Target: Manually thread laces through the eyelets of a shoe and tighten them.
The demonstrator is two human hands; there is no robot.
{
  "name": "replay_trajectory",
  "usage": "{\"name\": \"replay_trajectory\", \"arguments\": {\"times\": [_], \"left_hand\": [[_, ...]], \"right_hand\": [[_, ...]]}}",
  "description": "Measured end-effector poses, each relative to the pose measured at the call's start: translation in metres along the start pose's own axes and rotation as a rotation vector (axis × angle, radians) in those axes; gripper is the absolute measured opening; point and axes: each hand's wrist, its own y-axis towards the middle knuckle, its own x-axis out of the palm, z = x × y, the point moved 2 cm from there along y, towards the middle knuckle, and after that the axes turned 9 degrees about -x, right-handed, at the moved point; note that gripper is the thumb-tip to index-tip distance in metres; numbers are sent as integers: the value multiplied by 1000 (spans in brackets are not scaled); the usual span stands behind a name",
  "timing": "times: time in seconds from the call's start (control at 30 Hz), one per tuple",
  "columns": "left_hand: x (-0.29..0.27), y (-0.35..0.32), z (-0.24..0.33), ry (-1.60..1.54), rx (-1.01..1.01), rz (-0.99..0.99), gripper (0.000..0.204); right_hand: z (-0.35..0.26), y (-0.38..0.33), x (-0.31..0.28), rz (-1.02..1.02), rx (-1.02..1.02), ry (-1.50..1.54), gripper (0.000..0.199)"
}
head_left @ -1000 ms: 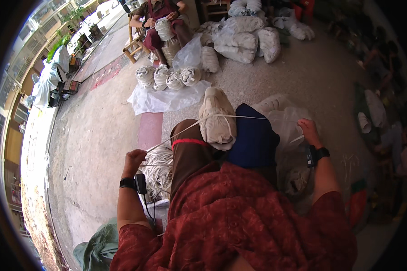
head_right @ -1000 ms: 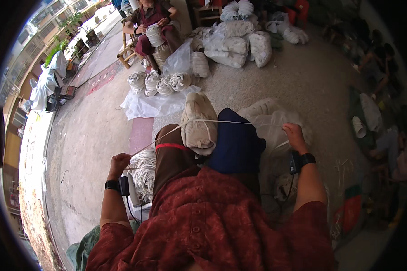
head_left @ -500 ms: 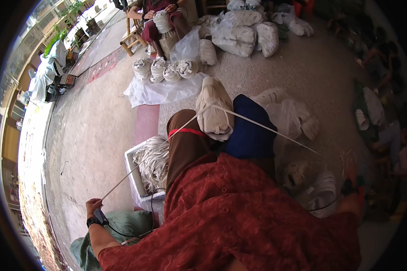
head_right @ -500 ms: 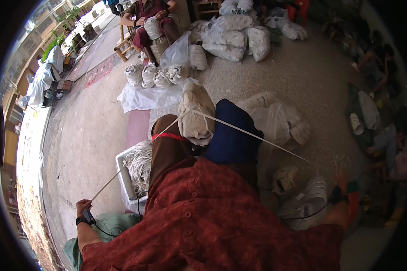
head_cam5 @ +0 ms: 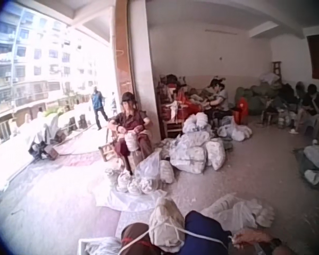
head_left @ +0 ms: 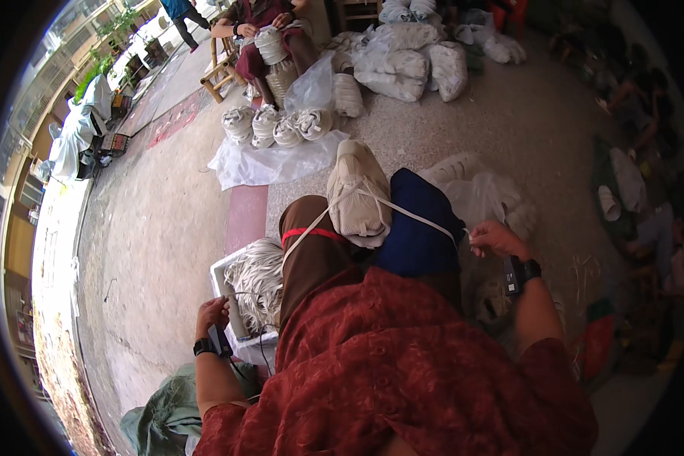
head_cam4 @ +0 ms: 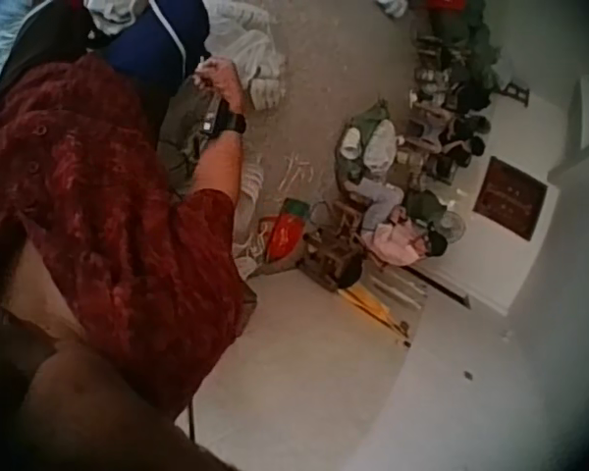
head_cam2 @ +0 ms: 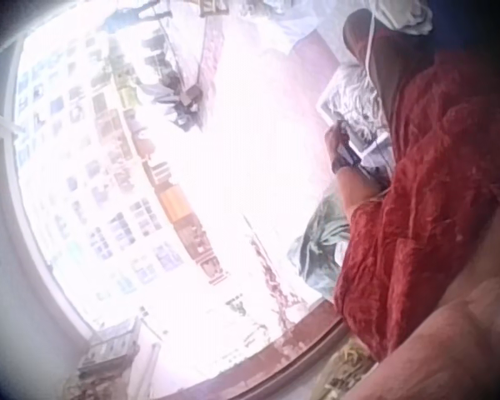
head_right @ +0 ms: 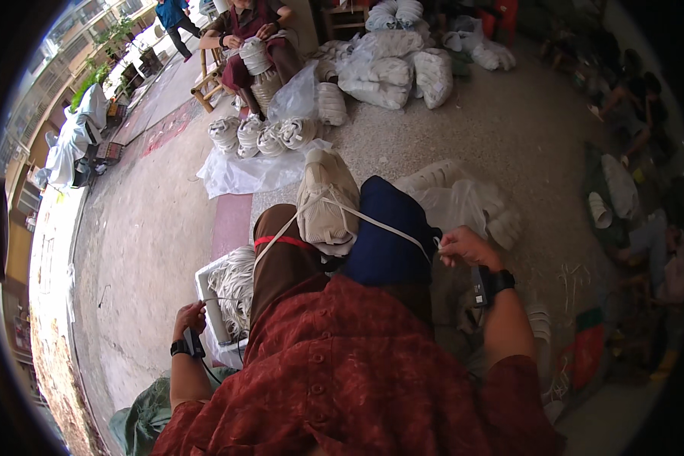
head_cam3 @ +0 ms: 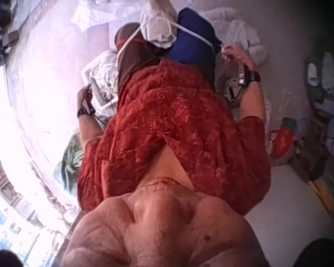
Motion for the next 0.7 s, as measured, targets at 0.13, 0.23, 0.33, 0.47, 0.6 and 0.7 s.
{"name": "replay_trajectory", "arguments": {"times": [0.13,0.23,0.33,0.47,0.6,0.7], "left_hand": [[168,-55,65,82,112,-573,15],[253,-90,100,513,184,-788,19],[291,-85,132,727,298,-789,22],[312,-48,152,479,504,-677,17],[315,-24,140,244,618,-631,14],[319,-18,137,228,631,-599,11]], "right_hand": [[-75,75,100,-578,-91,-368,5],[-79,121,127,-635,-282,-707,10],[-87,150,136,-270,-534,-1424,10],[-93,169,126,244,-909,-958,11],[-73,179,132,344,-673,-377,10],[-61,187,130,431,-738,-399,9]]}}
